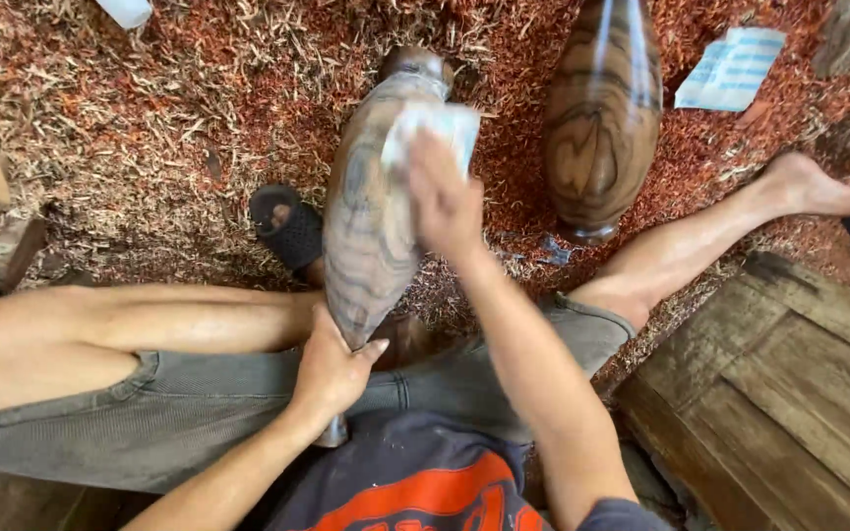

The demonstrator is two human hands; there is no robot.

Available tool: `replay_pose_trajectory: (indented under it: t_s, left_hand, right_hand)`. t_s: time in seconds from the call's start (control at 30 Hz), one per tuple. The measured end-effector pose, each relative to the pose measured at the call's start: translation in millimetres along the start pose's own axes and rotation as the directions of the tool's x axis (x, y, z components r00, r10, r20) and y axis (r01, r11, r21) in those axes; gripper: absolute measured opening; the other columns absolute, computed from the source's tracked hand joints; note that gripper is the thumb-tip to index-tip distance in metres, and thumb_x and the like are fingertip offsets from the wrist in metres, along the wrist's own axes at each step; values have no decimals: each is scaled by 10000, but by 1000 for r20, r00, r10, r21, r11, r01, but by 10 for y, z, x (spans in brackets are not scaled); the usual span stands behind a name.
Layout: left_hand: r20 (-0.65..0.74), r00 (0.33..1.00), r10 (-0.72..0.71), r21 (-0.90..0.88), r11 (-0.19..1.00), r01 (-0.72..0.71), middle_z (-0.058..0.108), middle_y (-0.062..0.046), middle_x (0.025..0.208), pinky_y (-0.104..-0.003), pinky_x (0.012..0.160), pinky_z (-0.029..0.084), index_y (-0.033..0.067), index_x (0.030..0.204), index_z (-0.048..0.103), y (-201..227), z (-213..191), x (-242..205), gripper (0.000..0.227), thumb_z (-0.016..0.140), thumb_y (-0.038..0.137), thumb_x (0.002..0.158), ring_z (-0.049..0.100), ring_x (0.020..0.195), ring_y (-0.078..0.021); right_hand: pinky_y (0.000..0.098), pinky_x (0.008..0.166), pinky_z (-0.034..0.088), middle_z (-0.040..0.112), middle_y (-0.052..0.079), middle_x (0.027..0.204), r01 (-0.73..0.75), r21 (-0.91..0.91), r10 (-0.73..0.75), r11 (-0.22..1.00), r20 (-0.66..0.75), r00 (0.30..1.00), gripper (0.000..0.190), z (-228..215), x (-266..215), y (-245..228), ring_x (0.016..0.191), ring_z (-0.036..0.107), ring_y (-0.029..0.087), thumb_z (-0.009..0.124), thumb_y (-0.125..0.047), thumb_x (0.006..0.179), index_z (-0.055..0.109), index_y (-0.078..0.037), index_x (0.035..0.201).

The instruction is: The person sits on the ground holding a carved wooden vase between their legs. They squeeze liquid from a small plastic bottle onto the vase surface and rub it in with a cloth and a small abrasive pad, rotating the vase to treat different areas, then apply more liquid and continue rubbing.

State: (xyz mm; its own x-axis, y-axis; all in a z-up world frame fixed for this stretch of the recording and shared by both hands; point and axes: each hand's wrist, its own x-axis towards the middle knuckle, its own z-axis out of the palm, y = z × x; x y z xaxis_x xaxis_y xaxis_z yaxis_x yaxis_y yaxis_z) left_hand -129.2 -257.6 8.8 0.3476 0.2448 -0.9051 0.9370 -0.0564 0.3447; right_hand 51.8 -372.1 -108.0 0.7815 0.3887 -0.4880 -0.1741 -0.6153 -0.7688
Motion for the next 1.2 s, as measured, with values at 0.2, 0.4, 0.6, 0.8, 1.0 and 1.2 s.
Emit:
replay_pose_trajectory:
  t_s: [0.2, 0.4, 0.6, 0.8, 1.0, 1.2]
  left_hand:
    - [-116, 906, 408, -240, 873, -424, 656, -251, 1284, -438, 1058, 466, -50, 1399, 418, -635, 266, 270, 696, 643, -56, 740, 634, 1219, -375]
    - [289, 938, -193, -379, 876, 298, 665, -300, 1086, -697, 727, 433, 55, 1510, 433, -98, 151, 80, 731, 725, -79, 853, 569, 774, -568]
    - [111, 972, 206, -447, 884, -137, 695, -182, 1203, -366, 994, 516, -45, 1341, 472, -464, 269, 224, 670, 768, -21, 741, 660, 1128, -271]
    - [29, 974, 224, 124, 966, -226, 614, -266, 1200, -419, 752, 602, 32, 1452, 457, -111, -1409, 914, 721, 745, 61, 791, 666, 952, -319]
    - [-455, 812, 365, 79, 925, -371, 678, -32, 1259, -216, 688, 530, 120, 1407, 653, 198, -2913, 2658, 478, 687, 495, 1114, 599, 850, -46]
    - [-537, 749, 389, 319, 915, -246, 660, -180, 1110, -434, 830, 515, 21, 1116, 545, 525, -2359, 2661, 573, 875, 443, 911, 635, 944, -212]
  right_hand:
    - [781, 1203, 125, 620, 132, 1287, 720, -212, -634, 661, 356, 686, 339, 155, -1197, -299, 1354, 574, 407, 607, -62, 778, 689, -111, 1103]
    - [442, 1148, 586, 715, 116, 1264, 430, -53, -427, 901, 70, 902, 222, -71, -69, -97, 1257, 707, 288, 549, -5, 1056, 692, -95, 1200]
    - [612, 1261, 267, 635, 179, 1322, 718, -195, -704, 669, 144, 695, 294, 85, -1002, -289, 1318, 590, 378, 641, -34, 880, 692, -97, 1162]
    - [429, 1238, 407, 539, 65, 1490, 114, 705, -328, 700, 176, 928, 367, 389, -497, 1056, 1407, 514, 244, 469, -169, 1059, 608, -182, 1397]
    - [588, 1202, 408, 636, 249, 1350, 686, -148, -700, 713, -89, 708, 323, 191, -791, 95, 1357, 567, 435, 525, 27, 944, 699, -43, 1207]
    - [531, 1232, 417, 669, 185, 1308, 663, -279, -609, 695, 262, 749, 356, 134, -686, 81, 1343, 585, 399, 632, 9, 833, 728, -102, 1157]
